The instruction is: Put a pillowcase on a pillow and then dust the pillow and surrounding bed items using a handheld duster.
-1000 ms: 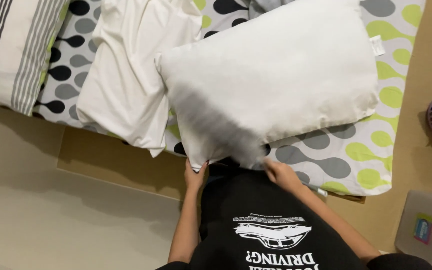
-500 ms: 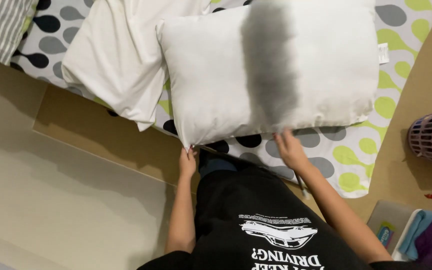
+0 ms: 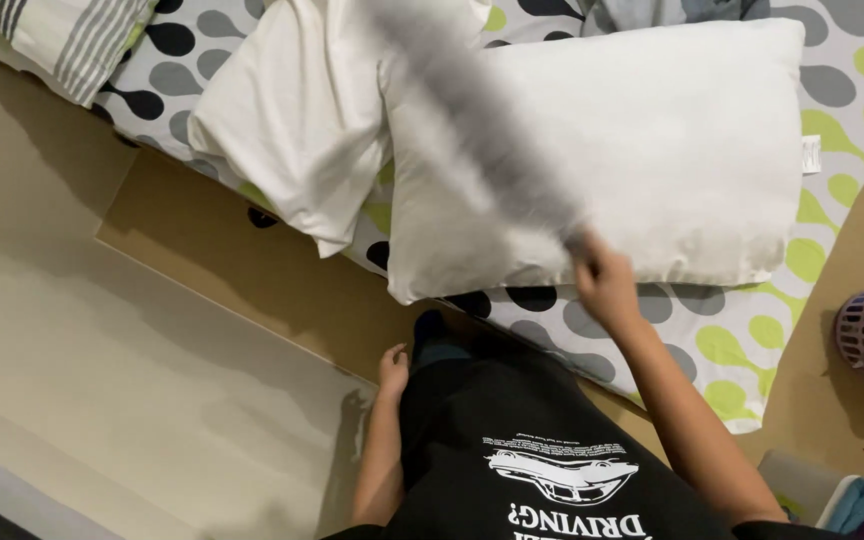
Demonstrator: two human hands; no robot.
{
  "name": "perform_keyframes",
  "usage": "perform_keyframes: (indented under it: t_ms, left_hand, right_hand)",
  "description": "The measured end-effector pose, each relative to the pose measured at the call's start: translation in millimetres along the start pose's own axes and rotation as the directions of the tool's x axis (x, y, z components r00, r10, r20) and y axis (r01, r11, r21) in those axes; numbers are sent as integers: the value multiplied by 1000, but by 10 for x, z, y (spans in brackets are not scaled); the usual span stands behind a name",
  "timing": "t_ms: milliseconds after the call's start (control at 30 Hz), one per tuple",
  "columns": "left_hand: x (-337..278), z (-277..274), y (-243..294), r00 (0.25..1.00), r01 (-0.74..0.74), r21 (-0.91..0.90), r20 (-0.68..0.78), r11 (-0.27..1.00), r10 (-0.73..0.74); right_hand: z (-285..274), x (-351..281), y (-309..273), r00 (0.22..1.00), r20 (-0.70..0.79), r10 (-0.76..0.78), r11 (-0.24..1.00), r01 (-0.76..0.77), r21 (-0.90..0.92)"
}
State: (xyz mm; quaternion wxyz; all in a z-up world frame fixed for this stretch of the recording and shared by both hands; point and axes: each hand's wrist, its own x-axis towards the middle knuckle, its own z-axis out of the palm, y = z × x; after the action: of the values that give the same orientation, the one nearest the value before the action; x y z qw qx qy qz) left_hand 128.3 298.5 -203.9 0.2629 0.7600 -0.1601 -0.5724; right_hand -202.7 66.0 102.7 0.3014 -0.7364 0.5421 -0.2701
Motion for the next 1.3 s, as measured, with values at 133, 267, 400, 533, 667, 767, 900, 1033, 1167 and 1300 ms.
perform_keyframes:
  t_ms: [133, 267, 400, 533, 667, 767, 900, 1033, 1167, 1300]
  left_hand:
    - [209, -65, -170, 988, -99, -13, -123, 995, 96]
    - [285, -193, -196, 956, -222, 155, -158, 963, 245]
    - [462, -291, -282, 969, -185, 291, -106, 939, 224]
    - [144, -463, -164, 995, -79, 225, 70, 971, 65]
    - [467, -514, -577, 923, -315, 277, 314, 908, 224]
    - [446, -601, -418, 911, -346, 364, 349, 864, 218]
    - [426, -721, -131, 931, -306, 508, 338, 805, 141]
    - [844, -734, -364, 879, -433, 653, 460, 621, 129]
    - [801, -810, -255, 832, -520, 624, 523, 583, 183]
    - [923, -825, -2, 891, -390, 276, 351, 878, 286]
  right_hand:
    - [144, 310, -406, 941, -213, 263, 964, -247, 96]
    - [865, -349, -13, 978, 208, -2, 960, 60, -273]
    - [863, -625, -182, 786, 608, 115, 971, 41, -236]
    - [362, -224, -339, 915, 387, 115, 993, -111, -32]
    - [63, -60, -623, 967, -3, 254, 967, -254, 26]
    - [421, -267, -395, 911, -330, 248, 967, -212, 142]
    - [1100, -1068, -50, 980, 66, 187, 981, -183, -69]
    - [1212, -1684, -5, 796, 582, 170, 973, -40, -229]
    - [888, -1563, -310, 865, 481, 142, 986, -80, -147]
    - [727, -1367, -539, 966, 141, 218, 966, -234, 112]
